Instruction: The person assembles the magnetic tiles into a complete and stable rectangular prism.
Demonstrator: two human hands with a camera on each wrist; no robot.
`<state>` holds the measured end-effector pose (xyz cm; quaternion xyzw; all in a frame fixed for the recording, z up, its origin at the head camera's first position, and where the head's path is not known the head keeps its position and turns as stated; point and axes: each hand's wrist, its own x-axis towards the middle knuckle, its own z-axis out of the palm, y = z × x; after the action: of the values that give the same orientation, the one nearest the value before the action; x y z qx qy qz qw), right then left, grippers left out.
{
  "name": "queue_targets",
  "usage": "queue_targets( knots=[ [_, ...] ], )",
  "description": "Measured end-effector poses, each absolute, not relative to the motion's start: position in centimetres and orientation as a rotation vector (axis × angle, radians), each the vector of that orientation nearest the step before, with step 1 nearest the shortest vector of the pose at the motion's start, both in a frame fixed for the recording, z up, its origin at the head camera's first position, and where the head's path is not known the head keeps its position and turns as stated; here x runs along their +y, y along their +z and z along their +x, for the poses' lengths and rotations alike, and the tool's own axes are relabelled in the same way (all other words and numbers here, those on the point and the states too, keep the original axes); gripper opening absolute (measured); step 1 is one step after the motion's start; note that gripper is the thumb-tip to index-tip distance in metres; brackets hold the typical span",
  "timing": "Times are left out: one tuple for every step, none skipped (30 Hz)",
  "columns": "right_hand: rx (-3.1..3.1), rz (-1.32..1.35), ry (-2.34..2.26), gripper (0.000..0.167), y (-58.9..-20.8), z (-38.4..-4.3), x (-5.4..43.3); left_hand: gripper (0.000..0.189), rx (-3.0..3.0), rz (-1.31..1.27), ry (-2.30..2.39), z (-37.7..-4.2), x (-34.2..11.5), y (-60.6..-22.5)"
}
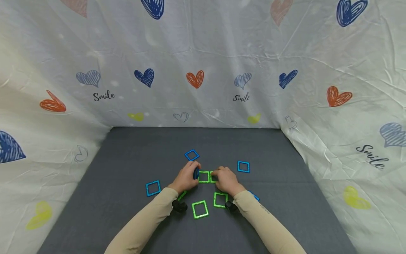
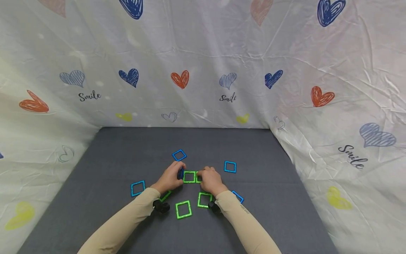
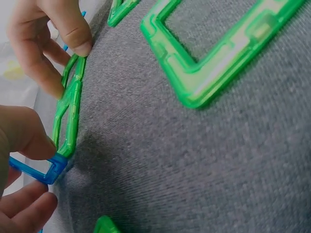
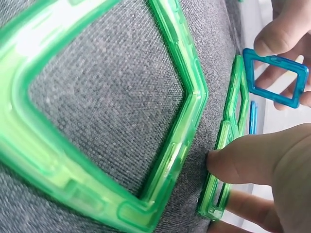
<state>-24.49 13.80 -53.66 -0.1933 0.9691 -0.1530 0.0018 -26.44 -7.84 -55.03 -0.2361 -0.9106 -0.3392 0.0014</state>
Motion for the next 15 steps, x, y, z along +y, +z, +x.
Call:
queue_targets(
  knots=[
    [3.041, -0.608, -0.479, 0.039, -53.65, -24.47, 13.80, 0.047, -2.855, -0.746, -1.064, -26.43, -7.84, -55.10],
    [3.043, -0.611, -0.479, 0.039, -53.67, -24.45, 13.79, 0.047, -2.855, -0.749, -1.060, -26.45, -7.84, -55.21],
    [3.044, -0.613, -0.479, 0.039, -53.68, -24.43, 13.79, 0.047, -2.852, -0.752, -1.063, -26.44, -7.83, -55.28],
    [3.043, -0.614, -0.479, 0.039, -53.67, -24.40, 13.78, 0.047, -2.848, -0.755, -1.065, -26.43, -7.81, -55.34],
    [3.043, -0.615, -0.477, 0.039, -53.69, -24.42, 13.76, 0.047, -2.845, -0.756, -1.065, -26.42, -7.79, -55.39],
    [3.044, -0.616, -0.478, 0.039, -53.71, -24.42, 13.76, 0.046, -2.841, -0.757, -1.071, -26.40, -7.77, -55.42],
    [3.042, -0.614, -0.478, 0.039, -53.71, -24.44, 13.75, 0.046, -2.842, -0.755, -1.075, -26.38, -7.72, -55.44],
    [3.042, -0.612, -0.477, 0.039, -53.72, -24.46, 13.75, 0.046, -2.842, -0.753, -1.085, -26.36, -7.68, -55.46],
    [3.043, -0.610, -0.475, 0.038, -53.72, -24.48, 13.74, 0.045, -2.839, -0.751, -1.099, -26.30, -7.62, -55.43],
    [3.043, -0.608, -0.474, 0.038, -53.75, -24.50, 13.73, 0.045, -2.839, -0.746, -1.111, -26.26, -7.58, -55.44],
    [3.044, -0.608, -0.474, 0.038, -53.77, -24.52, 13.72, 0.045, -2.836, -0.743, -1.129, -26.20, -7.54, -55.43],
    [3.046, -0.609, -0.476, 0.038, -53.78, -24.52, 13.72, 0.045, -2.834, -0.735, -1.148, -26.15, -7.50, -55.43],
    [3.047, -0.610, -0.480, 0.038, -53.78, -24.52, 13.72, 0.045, -2.833, -0.727, -1.164, -26.09, -7.46, -55.43],
    [3.047, -0.612, -0.482, 0.038, -53.78, -24.51, 13.73, 0.046, -2.830, -0.717, -1.186, -26.02, -7.43, -55.42],
    [3.048, -0.614, -0.487, 0.038, -53.79, -24.51, 13.74, 0.046, -2.827, -0.705, -1.206, -25.96, -7.40, -55.43]
  ],
)
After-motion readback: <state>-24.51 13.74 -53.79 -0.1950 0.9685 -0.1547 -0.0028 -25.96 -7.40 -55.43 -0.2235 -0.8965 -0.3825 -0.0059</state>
